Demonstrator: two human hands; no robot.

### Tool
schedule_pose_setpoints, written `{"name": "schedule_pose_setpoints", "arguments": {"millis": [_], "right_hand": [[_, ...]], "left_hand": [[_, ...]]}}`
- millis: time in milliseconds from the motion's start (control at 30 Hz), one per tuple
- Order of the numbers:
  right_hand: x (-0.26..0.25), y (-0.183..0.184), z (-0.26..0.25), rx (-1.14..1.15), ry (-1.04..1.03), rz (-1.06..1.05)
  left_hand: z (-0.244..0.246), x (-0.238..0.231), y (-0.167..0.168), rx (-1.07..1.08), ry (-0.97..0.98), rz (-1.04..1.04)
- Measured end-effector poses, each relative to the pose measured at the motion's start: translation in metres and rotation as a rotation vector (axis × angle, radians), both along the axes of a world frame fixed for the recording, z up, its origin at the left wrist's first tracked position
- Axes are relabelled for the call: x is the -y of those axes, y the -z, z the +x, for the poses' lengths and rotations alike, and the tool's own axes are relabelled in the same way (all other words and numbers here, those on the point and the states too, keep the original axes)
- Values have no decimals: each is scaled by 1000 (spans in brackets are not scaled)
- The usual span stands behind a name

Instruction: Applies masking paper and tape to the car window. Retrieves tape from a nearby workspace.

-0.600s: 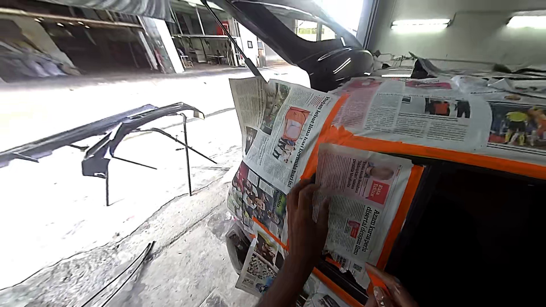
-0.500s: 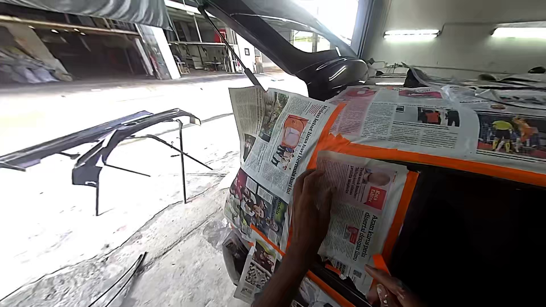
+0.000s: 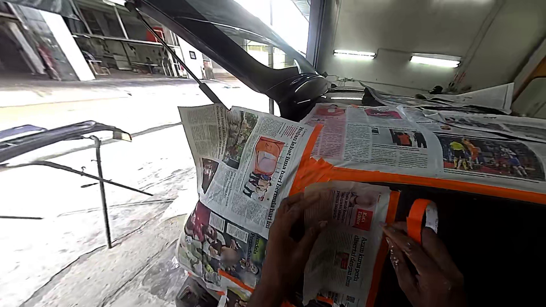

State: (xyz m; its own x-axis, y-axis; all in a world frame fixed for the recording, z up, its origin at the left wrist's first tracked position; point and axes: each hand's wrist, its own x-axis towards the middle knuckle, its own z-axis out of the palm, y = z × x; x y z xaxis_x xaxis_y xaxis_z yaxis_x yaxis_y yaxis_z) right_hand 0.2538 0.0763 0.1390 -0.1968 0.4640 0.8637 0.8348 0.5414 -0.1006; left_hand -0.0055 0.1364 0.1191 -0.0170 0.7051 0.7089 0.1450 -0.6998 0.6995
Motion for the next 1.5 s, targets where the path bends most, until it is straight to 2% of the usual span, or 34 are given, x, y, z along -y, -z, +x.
{"name": "schedule_pose_setpoints", "arguments": {"millis": [167, 267, 433, 567, 867, 933, 1000, 1067, 1167, 1267, 1333, 1500], "right_hand": [[-33, -21, 9, 103, 130, 128], [-40, -26, 15, 158, 195, 159], [-40, -32, 18, 245, 233, 125], [-39, -38, 16, 284, 233, 109], [-44, -54, 22, 358, 187, 75], [-47, -56, 21, 363, 185, 79], [-49, -57, 21, 377, 186, 81], [-50, -56, 21, 394, 179, 76], [-52, -56, 24, 409, 156, 77], [-52, -55, 23, 409, 151, 70], [-53, -55, 21, 398, 162, 82], [-58, -51, 14, 334, 222, 117]], "left_hand": [[12, -13, 0, 14, 96, 35], [9, -9, 0, 65, 216, 25], [2, 2, -6, 125, 395, -132], [-4, 10, -9, 101, 449, -123], [2, 33, -4, 102, 285, -84], [3, 34, -7, 49, 56, -35], [6, 32, -18, -136, -277, 71], [17, 32, -38, -294, -433, 212], [51, 21, -65, -578, -390, 411], [78, -4, -67, -755, -314, 454], [85, -13, -64, -766, -326, 430], [84, -15, -62, -706, -494, 323]]}}
